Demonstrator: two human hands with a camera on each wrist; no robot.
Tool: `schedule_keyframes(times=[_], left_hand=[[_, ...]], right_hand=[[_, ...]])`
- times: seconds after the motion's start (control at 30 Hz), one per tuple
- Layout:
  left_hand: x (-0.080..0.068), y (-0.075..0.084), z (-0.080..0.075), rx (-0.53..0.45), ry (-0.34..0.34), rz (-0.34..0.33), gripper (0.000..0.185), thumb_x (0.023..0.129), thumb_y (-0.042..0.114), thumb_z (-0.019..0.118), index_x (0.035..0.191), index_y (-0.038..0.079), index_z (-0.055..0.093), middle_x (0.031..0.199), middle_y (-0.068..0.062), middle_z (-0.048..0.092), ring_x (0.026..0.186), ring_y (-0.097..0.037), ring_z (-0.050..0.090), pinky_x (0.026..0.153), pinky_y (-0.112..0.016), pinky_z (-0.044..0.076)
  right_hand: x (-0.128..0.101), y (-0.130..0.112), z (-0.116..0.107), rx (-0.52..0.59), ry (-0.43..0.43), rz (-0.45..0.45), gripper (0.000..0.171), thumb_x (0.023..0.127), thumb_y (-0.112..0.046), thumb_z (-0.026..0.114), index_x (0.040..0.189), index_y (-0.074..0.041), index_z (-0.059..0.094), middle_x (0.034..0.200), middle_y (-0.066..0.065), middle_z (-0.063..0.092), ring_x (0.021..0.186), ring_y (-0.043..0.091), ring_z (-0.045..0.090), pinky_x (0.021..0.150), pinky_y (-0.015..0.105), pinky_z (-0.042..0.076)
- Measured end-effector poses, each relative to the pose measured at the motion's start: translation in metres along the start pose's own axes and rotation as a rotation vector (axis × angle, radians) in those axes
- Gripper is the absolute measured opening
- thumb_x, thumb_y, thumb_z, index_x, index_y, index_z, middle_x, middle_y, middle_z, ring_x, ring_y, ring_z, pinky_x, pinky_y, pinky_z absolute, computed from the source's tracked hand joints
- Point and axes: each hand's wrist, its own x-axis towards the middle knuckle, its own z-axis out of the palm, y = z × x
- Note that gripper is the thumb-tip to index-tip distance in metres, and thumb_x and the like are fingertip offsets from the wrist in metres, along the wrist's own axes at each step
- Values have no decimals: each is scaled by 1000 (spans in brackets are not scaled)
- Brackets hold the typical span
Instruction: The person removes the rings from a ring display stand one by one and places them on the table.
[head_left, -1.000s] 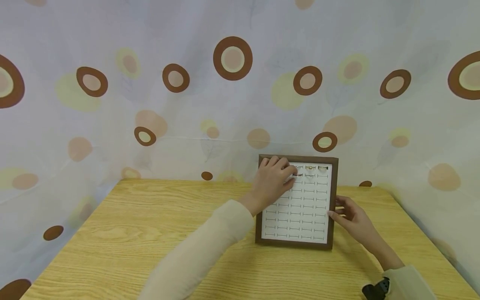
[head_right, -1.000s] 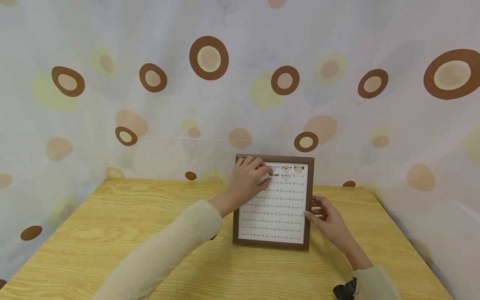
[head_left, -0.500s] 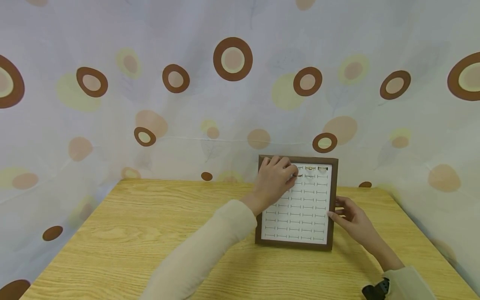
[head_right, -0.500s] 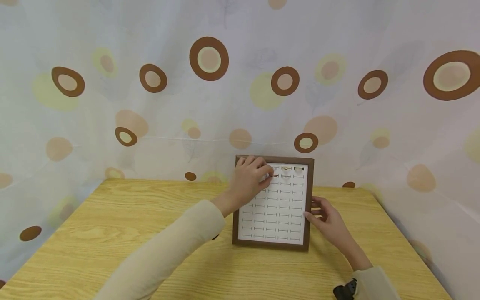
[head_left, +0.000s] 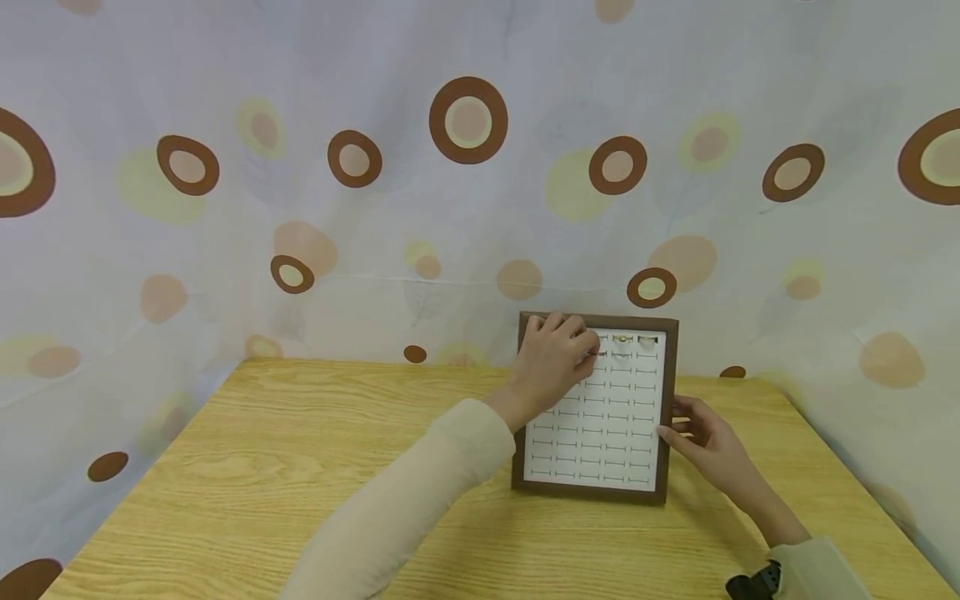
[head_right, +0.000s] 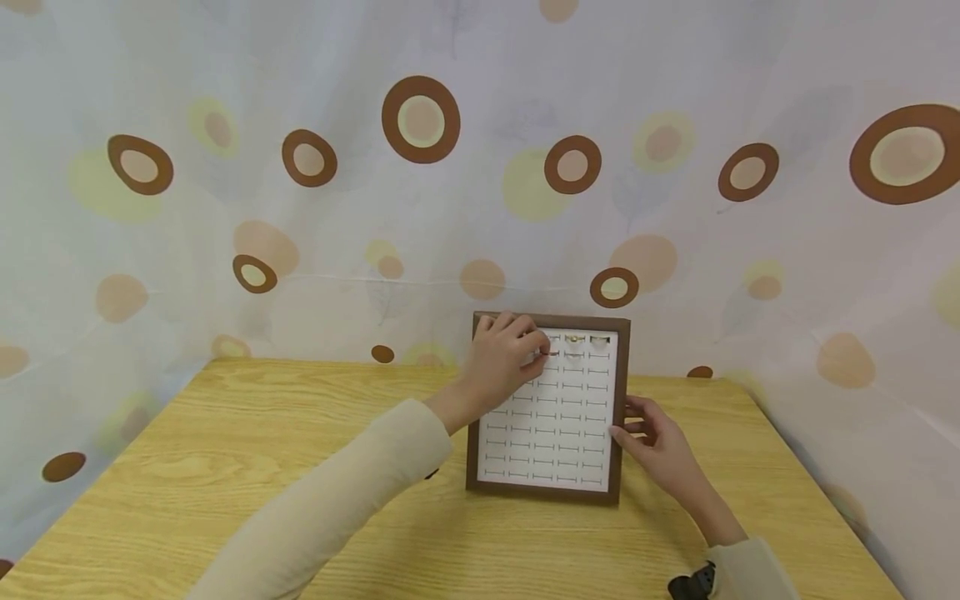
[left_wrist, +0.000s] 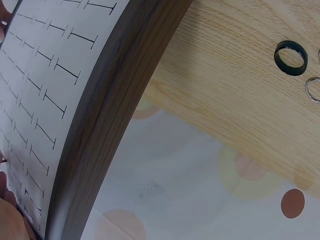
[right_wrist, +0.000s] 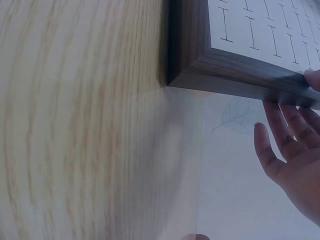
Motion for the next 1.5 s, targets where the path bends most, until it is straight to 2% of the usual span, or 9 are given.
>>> schedule_keyframes(times=[0.17,0.4,0.57,0.73,0.83,1.07,1.13,1.33,1.5], left_hand=[[0,0,-1,-1,18,7,4,86,29,59,84,25,60,87,10,56,89,-11,51,72,-28,35],[0,1,-4,-30,18,7,4,86,28,59,85,25,59,87,10,56,90,-11,51,71,-28,34],[-1,0,-4,-29,10,0,5,87,29,59,85,25,60,87,10,56,92,-11,51,71,-28,35],[-1,-1,-3,-37,7,-6,5,85,29,60,84,25,60,87,10,56,92,-11,51,71,-28,36],[0,-2,-5,-80,12,-13,4,84,27,61,83,24,60,86,10,57,90,-10,51,70,-28,35],[3,-5,-12,-128,-2,-14,3,83,27,64,82,24,62,88,10,58,86,-11,51,70,-27,36],[2,-7,-14,-135,-11,-11,3,83,26,64,82,24,62,89,10,58,87,-11,51,71,-27,36],[-4,-12,-24,-188,-20,9,3,83,23,64,81,24,62,87,9,57,92,-12,52,74,-29,35],[-14,-18,-33,-197,-2,49,4,81,21,65,80,22,62,83,7,57,84,-13,50,70,-29,35]], right_hand=[[-1,-1,0,-8,-3,11,41,87,-8,59,123,6,45,103,-10,54,89,-7,54,72,14,47],[-2,-1,0,-24,-5,23,42,87,-7,60,124,6,45,105,6,56,87,1,58,72,14,47],[-2,0,1,-28,-9,32,42,87,-10,60,124,6,45,107,13,56,87,3,58,72,14,47],[-2,0,2,-31,-12,37,43,87,-10,59,124,6,45,108,15,55,87,3,59,72,14,47],[-2,-1,1,-40,-10,36,43,88,-11,59,124,6,45,109,16,55,87,4,59,72,14,47],[-1,-3,0,-47,-4,43,43,88,-10,59,124,7,44,111,19,55,88,-10,52,72,13,46],[-1,-3,0,-45,-6,43,43,88,-10,59,124,7,44,111,19,55,88,-10,52,72,13,46],[-1,-2,0,-44,-12,47,44,88,-11,59,125,6,44,111,19,55,87,2,58,72,14,47],[-1,-2,0,-50,-10,37,43,88,-12,59,124,6,44,110,18,56,87,6,60,72,13,47]])
